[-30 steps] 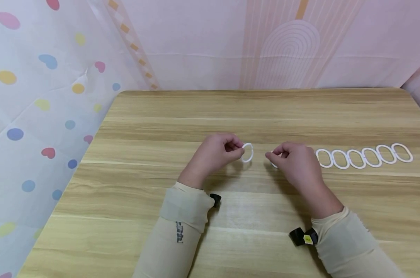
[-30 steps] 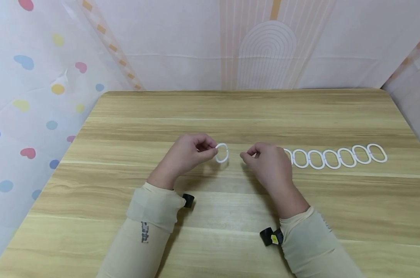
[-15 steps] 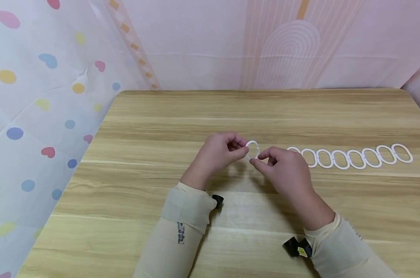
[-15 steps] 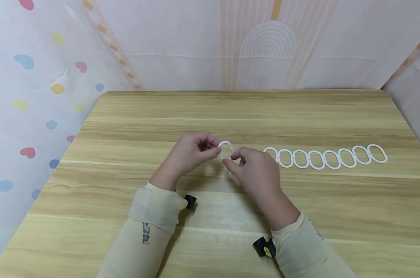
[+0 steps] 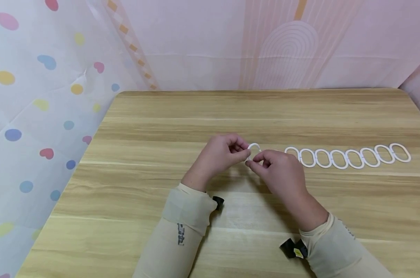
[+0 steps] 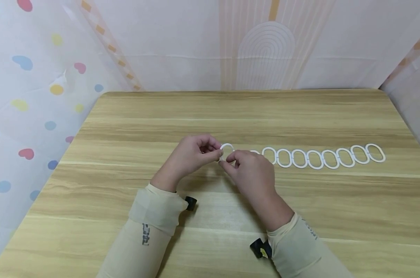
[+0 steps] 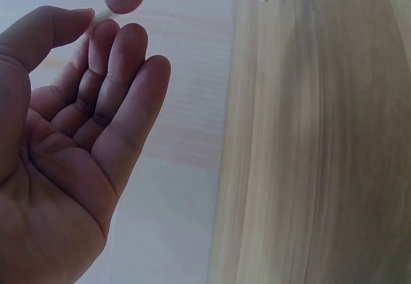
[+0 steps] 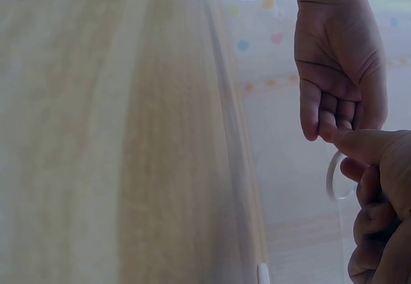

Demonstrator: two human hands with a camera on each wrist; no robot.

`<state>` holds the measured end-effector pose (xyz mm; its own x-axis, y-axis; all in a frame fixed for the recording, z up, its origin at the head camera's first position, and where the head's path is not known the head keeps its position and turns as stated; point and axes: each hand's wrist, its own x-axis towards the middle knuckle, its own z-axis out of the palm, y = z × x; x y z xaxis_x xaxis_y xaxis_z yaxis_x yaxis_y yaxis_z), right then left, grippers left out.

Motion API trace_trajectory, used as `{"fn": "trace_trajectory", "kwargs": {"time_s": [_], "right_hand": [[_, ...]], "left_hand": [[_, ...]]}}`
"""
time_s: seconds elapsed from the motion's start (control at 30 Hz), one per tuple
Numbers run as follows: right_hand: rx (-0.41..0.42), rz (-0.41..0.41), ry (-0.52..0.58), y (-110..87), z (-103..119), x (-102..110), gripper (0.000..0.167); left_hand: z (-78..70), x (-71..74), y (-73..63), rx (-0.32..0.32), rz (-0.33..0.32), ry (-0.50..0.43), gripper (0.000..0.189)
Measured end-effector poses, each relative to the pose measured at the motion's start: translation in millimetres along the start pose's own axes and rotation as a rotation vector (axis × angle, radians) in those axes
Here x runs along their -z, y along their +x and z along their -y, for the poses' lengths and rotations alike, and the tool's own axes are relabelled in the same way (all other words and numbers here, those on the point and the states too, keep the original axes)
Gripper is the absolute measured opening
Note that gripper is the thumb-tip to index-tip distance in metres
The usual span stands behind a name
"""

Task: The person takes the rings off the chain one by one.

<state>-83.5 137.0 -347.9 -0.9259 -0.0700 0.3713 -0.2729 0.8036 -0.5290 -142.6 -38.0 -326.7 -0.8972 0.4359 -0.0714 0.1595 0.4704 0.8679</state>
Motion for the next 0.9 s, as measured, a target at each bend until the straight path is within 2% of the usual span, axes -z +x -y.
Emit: {"fn": "trace_trajectory", "kwargs": {"time_s": [0.3, 0.63, 0.8, 0.9], "right_hand": [[0.015, 0.002, -0.015, -0.6, -0.4, -2.7, 0.007], [0.005, -0.005, -0.011, 0.2, -3.4, -1.8, 0.006], [-0.046, 0.011, 0.020, 2.1, -7.2, -1.0, 0.007], [-0.113, 0.054, 0.082, 4.3, -9.8, 0.3, 0.008]], "left_hand": [[0.7, -1.6, 0.9, 0.001, 0.025, -0.012, 0.007], [3.3, 2.0, -0.2, 0.013, -0.005, 0.045, 0.010], [4.3, 7.6, -1.7, 0.033, -0.023, 0.047, 0.012], [5.3, 11.1, -2.7, 0.036, -0.036, 0.047, 0.012]]}}
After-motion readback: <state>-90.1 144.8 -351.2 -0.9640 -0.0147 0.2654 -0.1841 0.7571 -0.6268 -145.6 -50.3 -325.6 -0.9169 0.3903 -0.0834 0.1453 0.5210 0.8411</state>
